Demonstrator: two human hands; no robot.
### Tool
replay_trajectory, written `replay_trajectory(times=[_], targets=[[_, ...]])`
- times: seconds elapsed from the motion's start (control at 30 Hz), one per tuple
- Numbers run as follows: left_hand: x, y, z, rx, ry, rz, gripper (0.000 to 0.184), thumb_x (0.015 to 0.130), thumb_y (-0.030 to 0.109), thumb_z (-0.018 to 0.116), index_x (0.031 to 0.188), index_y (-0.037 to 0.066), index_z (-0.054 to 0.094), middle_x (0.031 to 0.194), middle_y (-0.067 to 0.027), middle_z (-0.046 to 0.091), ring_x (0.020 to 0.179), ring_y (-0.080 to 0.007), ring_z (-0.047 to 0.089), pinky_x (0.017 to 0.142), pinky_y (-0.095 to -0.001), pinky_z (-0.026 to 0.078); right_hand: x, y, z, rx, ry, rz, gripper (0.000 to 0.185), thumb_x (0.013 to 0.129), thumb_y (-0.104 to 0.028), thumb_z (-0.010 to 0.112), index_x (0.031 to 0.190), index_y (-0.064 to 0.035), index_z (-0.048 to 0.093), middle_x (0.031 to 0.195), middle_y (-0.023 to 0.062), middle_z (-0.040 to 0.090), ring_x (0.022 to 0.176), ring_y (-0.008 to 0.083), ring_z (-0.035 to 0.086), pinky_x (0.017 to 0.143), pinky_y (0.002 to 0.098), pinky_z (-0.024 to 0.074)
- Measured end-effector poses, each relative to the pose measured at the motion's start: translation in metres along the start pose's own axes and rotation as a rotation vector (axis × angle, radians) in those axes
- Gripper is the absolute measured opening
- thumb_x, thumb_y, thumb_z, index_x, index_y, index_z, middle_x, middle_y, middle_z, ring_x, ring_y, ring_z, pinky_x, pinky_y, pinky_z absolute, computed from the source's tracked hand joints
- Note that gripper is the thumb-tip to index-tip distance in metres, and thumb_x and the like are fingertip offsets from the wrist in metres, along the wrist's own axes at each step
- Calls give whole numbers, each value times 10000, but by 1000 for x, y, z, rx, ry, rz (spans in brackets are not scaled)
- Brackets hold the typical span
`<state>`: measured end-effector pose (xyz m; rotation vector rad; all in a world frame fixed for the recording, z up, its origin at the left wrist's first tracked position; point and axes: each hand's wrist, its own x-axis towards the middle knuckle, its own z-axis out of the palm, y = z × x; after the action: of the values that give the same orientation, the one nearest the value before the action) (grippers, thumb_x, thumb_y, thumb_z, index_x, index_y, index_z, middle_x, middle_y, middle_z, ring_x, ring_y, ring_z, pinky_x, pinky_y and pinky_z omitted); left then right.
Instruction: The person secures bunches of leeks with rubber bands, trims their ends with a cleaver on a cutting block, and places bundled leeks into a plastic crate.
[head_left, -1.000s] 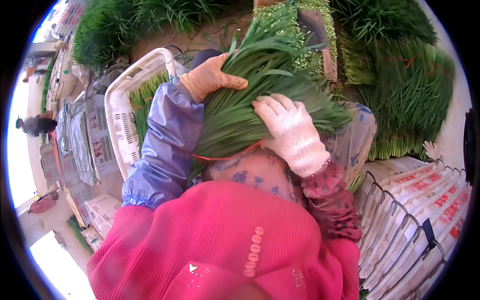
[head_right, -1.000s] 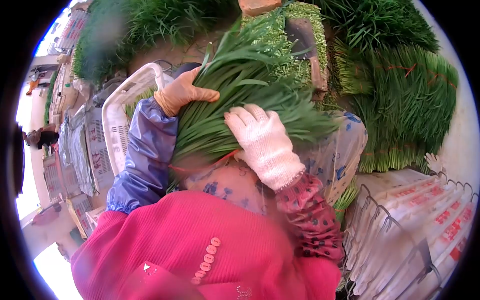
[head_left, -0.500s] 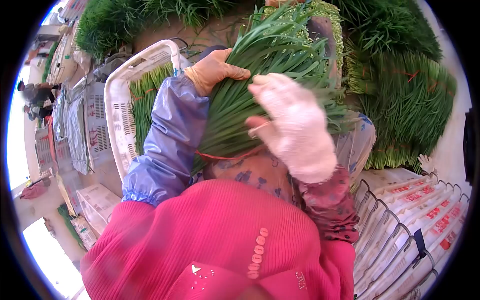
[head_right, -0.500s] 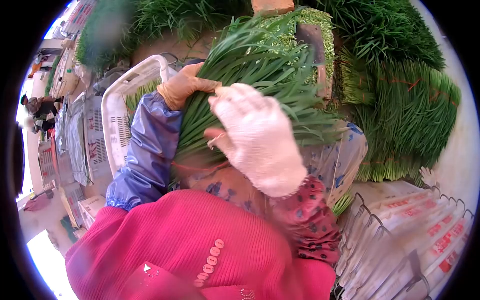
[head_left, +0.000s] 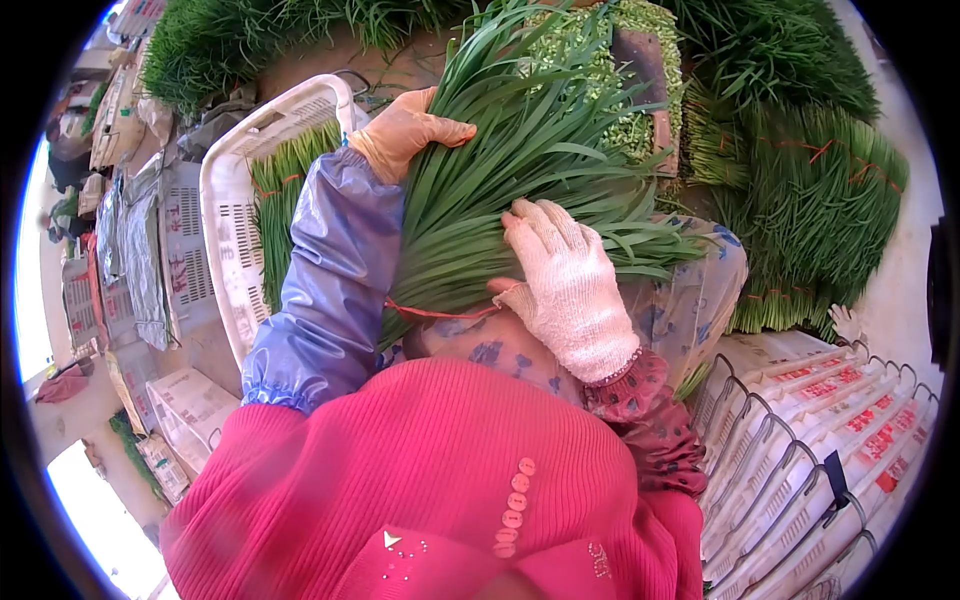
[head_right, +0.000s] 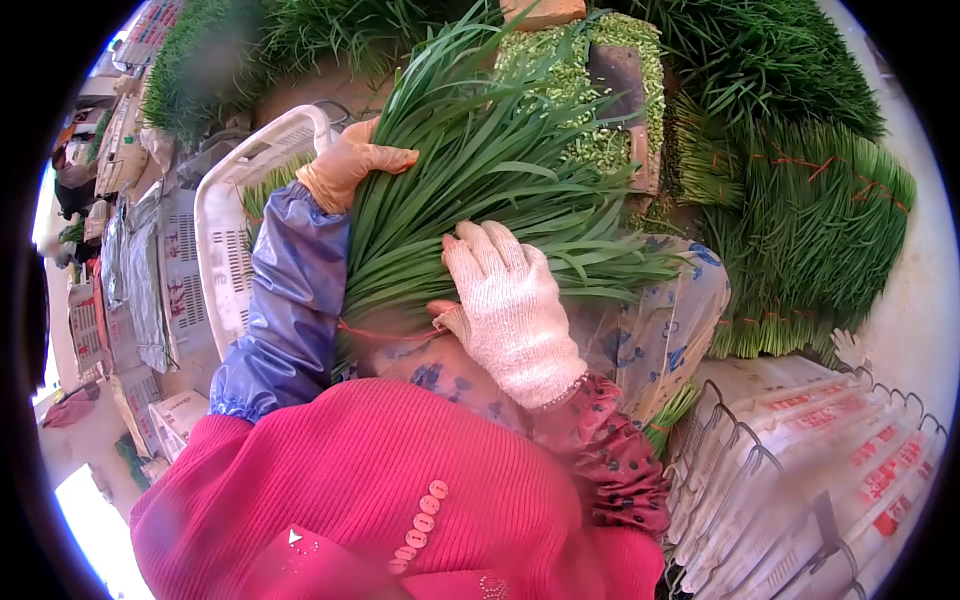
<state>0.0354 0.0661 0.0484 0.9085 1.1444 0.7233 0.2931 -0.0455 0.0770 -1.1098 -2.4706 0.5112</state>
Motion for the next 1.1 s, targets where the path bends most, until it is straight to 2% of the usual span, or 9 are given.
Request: replay_trajectory(times=[0.1, 0.17, 0.27, 0.4, 0.67, 0.73, 0.9, 1.0, 1.1], targets=[[-1, -1, 0, -35, -2, -12, 302, 843, 60, 774, 1123, 20, 667, 937, -25, 696, 824, -111, 638, 772, -268, 529, 8, 0, 0, 148, 64, 115, 642, 772, -311, 786, 1289, -12, 550, 1215, 119, 613, 1172, 292, 569, 939, 420, 464], [-2, 2, 4, -59, -12, -27, 301, 844, 61, 775, 1121, 20, 665, 937, -25, 695, 824, -110, 637, 769, -269, 530, 14, 7, 8, 225, 119, 254, 545, 849, -295, 738, 1286, -33, 545, 1046, 132, 677, 1043, 334, 635, 833, 442, 513], [-5, 6, 8, -97, -44, -17, 306, 842, 61, 777, 1123, 18, 664, 948, -26, 695, 835, -106, 635, 775, -261, 525, 23, 13, 10, 238, 9, 435, 448, 905, -278, 688, 1269, -57, 547, 942, 166, 697, 941, 394, 658, 750, 484, 528], [0, 1, 6, -12, -59, 1, 310, 839, 68, 785, 1119, 18, 664, 948, -17, 691, 838, -96, 626, 783, -250, 514, 30, 10, 4, 346, 23, 540, 349, 922, -238, 663, 1200, -61, 549, 928, 227, 688, 869, 429, 659, 730, 513, 516], [0, 2, 9, -31, -52, -24, 297, 839, 53, 779, 1113, 21, 667, 938, -12, 692, 824, -93, 627, 776, -253, 517, 35, 27, 11, 285, -9, 500, 296, 949, -309, 607, 1120, -69, 631, 938, 208, 700, 889, 431, 652, 746, 505, 510], [2, 0, 8, 11, -53, -12, 289, 843, 47, 771, 1111, 19, 667, 938, -18, 692, 817, -98, 629, 777, -258, 519, 39, 31, 9, 425, -48, 612, 240, 897, -234, 645, 1047, -48, 662, 911, 204, 698, 895, 398, 669, 761, 447, 510], [-3, 5, 12, -83, -52, -58, 305, 844, 38, 764, 1130, 15, 661, 942, -26, 695, 820, -106, 637, 773, -266, 532, 46, 24, 0, 425, -88, 670, 328, 879, -252, 645, 1147, -63, 652, 962, 209, 708, 929, 386, 676, 805, 443, 512], [2, -1, 10, -93, -60, -56, 344, 833, 25, 764, 1159, 9, 653, 965, -49, 703, 823, -118, 652, 767, -277, 551, 50, 29, 3, 249, -128, 539, 349, 859, -243, 647, 1167, -78, 647, 974, 220, 702, 934, 405, 665, 813, 467, 510], [-4, 7, 24, -111, -36, -79, 413, 814, 20, 769, 1205, -2, 638, 1016, -90, 714, 822, -151, 673, 759, -297, 566, 53, 29, 0, 188, -155, 424, 249, 870, -240, 632, 1058, -78, 631, 861, 217, 684, 896, 414, 658, 778, 510, 510]])
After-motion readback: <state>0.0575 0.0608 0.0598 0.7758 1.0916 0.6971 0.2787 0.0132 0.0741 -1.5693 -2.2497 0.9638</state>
